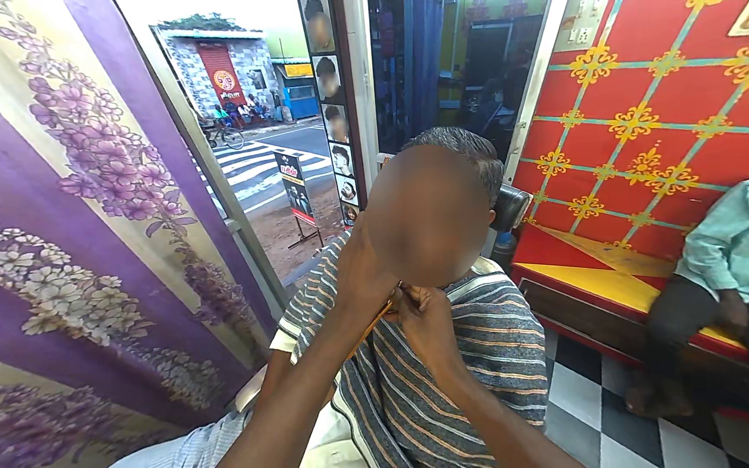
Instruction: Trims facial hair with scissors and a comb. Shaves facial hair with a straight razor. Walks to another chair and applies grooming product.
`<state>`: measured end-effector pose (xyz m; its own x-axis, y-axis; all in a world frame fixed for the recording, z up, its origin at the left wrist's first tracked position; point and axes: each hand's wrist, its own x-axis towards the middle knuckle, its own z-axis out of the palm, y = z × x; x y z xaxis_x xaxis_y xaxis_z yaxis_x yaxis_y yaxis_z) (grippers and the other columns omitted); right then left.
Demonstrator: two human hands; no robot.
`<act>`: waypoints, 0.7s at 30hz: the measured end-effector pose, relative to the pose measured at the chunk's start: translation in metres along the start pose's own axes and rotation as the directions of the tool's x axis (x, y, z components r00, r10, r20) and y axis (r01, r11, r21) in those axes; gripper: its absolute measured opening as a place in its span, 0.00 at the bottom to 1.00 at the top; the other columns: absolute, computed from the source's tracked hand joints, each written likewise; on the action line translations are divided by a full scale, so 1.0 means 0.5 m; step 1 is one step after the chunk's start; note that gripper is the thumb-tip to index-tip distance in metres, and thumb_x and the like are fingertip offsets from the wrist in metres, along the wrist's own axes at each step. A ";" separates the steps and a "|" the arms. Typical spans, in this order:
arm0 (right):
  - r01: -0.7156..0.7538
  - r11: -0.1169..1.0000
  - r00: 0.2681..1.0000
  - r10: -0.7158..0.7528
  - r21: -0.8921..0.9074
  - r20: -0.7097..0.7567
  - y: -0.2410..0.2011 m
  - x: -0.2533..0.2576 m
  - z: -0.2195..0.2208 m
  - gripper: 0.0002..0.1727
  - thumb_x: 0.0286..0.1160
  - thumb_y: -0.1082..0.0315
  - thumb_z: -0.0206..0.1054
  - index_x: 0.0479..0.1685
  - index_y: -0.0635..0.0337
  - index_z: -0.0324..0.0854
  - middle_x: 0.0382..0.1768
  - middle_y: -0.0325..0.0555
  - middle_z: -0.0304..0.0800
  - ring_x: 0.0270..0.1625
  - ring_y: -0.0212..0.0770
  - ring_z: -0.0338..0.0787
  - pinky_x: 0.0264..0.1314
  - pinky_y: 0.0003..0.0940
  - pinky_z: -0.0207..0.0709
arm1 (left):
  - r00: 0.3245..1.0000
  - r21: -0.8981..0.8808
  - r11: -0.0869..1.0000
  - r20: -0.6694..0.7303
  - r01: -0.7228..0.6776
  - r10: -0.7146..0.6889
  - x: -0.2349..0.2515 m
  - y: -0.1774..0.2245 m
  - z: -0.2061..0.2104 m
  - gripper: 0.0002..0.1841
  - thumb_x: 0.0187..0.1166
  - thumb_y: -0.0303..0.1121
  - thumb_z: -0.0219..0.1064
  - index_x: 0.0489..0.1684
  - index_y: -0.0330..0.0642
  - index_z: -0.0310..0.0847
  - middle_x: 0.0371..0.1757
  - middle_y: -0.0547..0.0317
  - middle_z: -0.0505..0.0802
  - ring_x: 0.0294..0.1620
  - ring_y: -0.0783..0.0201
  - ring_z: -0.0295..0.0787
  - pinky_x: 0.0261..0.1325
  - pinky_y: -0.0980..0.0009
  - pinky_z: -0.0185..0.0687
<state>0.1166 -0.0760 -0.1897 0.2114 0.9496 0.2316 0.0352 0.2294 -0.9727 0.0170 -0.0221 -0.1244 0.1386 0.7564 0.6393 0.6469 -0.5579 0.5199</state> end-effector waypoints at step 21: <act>0.012 1.000 1.000 -0.012 -0.016 -0.003 0.005 -0.002 0.004 0.05 0.81 0.72 0.69 0.40 0.63 0.88 0.33 0.44 0.96 0.35 0.37 0.98 0.45 0.35 0.96 | 0.998 -0.006 0.999 -0.032 -0.046 0.045 -0.001 -0.005 0.006 0.27 0.70 0.45 0.81 0.62 0.47 0.75 0.43 0.56 0.84 0.26 0.60 0.79 0.24 0.61 0.77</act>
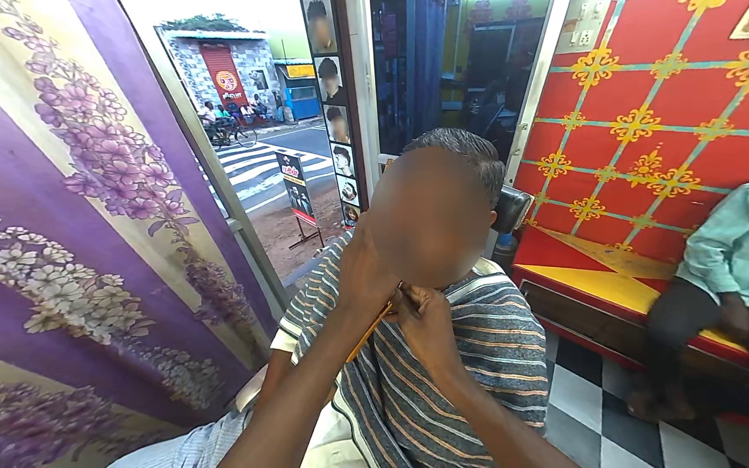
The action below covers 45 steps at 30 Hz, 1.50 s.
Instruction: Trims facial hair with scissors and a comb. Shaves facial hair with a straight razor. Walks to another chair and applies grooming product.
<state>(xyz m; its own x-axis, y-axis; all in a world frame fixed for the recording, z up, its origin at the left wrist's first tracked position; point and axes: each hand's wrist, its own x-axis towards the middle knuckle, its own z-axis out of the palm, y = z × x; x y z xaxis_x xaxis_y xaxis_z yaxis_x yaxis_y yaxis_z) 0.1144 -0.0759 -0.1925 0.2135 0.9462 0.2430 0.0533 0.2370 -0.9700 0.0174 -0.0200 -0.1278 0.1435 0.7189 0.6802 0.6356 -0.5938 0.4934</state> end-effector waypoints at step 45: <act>0.186 0.982 0.983 -0.185 -0.043 0.018 0.003 -0.085 -0.065 0.09 0.85 0.70 0.63 0.51 0.63 0.88 0.40 0.40 0.97 0.40 0.36 0.97 0.42 0.32 0.94 | 0.971 -0.247 0.969 -0.235 -0.024 -0.036 -0.018 -0.016 -0.053 0.22 0.78 0.40 0.75 0.66 0.42 0.76 0.42 0.56 0.88 0.28 0.66 0.81 0.28 0.69 0.81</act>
<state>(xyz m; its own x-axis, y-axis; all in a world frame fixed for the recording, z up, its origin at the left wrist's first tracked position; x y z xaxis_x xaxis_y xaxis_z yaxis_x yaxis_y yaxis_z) 0.1371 -0.1231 -0.2045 0.1828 0.8897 0.4184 0.1337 0.3991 -0.9071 -0.0090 -0.0312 -0.1234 -0.0615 0.6347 0.7703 0.4252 -0.6816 0.5955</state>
